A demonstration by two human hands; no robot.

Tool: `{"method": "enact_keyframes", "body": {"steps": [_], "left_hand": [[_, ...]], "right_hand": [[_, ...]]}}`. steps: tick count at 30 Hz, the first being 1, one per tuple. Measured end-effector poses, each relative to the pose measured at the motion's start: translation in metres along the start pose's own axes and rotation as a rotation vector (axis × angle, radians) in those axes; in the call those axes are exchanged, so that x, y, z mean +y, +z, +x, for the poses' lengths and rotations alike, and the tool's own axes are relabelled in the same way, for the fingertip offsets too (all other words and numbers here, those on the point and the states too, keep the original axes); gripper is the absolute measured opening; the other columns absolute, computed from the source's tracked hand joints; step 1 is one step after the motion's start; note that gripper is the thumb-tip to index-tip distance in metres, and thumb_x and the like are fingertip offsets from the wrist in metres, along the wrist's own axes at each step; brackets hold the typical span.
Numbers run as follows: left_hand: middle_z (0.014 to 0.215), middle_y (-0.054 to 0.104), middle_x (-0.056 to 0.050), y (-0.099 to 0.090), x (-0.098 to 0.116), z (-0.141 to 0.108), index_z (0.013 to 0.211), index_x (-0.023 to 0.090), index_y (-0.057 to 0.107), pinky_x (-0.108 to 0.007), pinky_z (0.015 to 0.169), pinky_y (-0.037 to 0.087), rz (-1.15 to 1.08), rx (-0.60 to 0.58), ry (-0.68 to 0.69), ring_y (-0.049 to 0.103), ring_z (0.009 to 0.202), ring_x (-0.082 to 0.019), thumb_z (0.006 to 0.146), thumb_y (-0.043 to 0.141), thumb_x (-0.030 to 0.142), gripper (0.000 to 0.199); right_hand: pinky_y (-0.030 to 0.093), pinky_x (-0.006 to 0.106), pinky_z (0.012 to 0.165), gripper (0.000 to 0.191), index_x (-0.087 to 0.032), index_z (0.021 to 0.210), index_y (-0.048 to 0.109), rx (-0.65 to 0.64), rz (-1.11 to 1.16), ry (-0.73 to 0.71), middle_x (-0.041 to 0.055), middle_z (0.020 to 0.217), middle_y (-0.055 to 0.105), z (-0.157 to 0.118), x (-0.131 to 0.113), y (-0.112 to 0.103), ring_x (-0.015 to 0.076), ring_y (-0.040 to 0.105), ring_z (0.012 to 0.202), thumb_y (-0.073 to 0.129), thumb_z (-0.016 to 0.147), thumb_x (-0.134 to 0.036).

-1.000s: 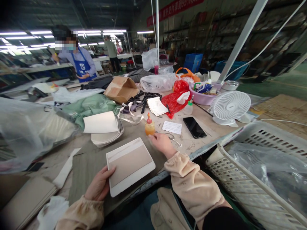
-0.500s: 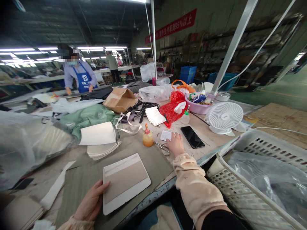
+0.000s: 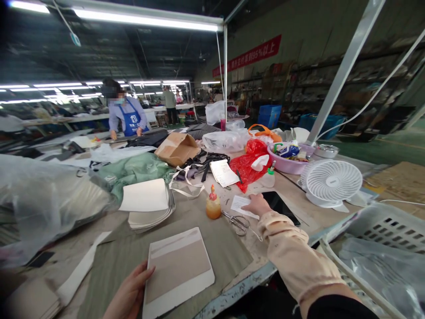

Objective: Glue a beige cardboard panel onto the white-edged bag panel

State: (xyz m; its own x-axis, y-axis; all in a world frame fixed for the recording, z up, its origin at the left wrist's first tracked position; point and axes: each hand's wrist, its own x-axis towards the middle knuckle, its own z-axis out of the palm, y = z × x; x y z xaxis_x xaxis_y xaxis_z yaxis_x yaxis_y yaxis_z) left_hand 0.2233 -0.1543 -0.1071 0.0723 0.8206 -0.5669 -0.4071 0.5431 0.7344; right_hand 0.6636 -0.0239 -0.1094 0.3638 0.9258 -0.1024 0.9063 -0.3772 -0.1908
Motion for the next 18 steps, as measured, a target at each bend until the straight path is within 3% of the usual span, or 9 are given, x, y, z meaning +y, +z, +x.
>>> {"method": "enact_keyframes", "body": {"steps": [6,11,14,18], "left_hand": [[0.105,0.069,-0.011,0.003,0.005,-0.001,0.117,0.018,0.054,-0.039,0.075,0.056,-0.024,-0.009,-0.03,0.064,0.098,-0.031,0.067,0.074,0.021,0.053],[0.102,0.07,-0.012,0.011,0.01,-0.005,0.111,0.017,0.056,-0.039,0.079,0.055,-0.061,0.002,-0.028,0.063,0.1,-0.032,0.064,0.075,0.022,0.05],[0.102,0.07,-0.011,0.009,0.009,-0.003,0.118,0.019,0.052,-0.041,0.078,0.055,-0.087,0.0,-0.052,0.063,0.099,-0.034,0.063,0.076,0.022,0.06],[0.106,0.069,-0.013,-0.001,0.002,0.009,0.129,0.019,0.043,-0.044,0.079,0.054,-0.113,0.003,-0.069,0.063,0.098,-0.036,0.062,0.077,0.021,0.076]], "right_hand": [[0.042,0.039,0.08,0.058,-0.018,0.105,0.062,-0.03,-0.013,-0.009,0.0154,0.109,0.055,0.006,0.002,-0.003,0.0344,0.051,0.105,0.077,0.059,-0.051],[0.045,0.037,0.078,0.044,-0.013,0.098,0.061,-0.068,0.021,-0.037,0.0087,0.096,0.06,0.01,-0.002,-0.008,0.0235,0.058,0.091,0.076,0.067,-0.041],[0.047,0.035,0.077,0.032,-0.014,0.102,0.059,-0.061,0.069,-0.079,0.005,0.093,0.062,0.01,-0.004,-0.013,0.018,0.059,0.084,0.066,0.08,-0.036],[0.046,0.035,0.081,0.02,-0.014,0.09,0.062,0.0,0.137,-0.09,0.0042,0.09,0.064,0.015,-0.002,-0.028,0.0177,0.06,0.086,0.061,0.085,-0.034]]}}
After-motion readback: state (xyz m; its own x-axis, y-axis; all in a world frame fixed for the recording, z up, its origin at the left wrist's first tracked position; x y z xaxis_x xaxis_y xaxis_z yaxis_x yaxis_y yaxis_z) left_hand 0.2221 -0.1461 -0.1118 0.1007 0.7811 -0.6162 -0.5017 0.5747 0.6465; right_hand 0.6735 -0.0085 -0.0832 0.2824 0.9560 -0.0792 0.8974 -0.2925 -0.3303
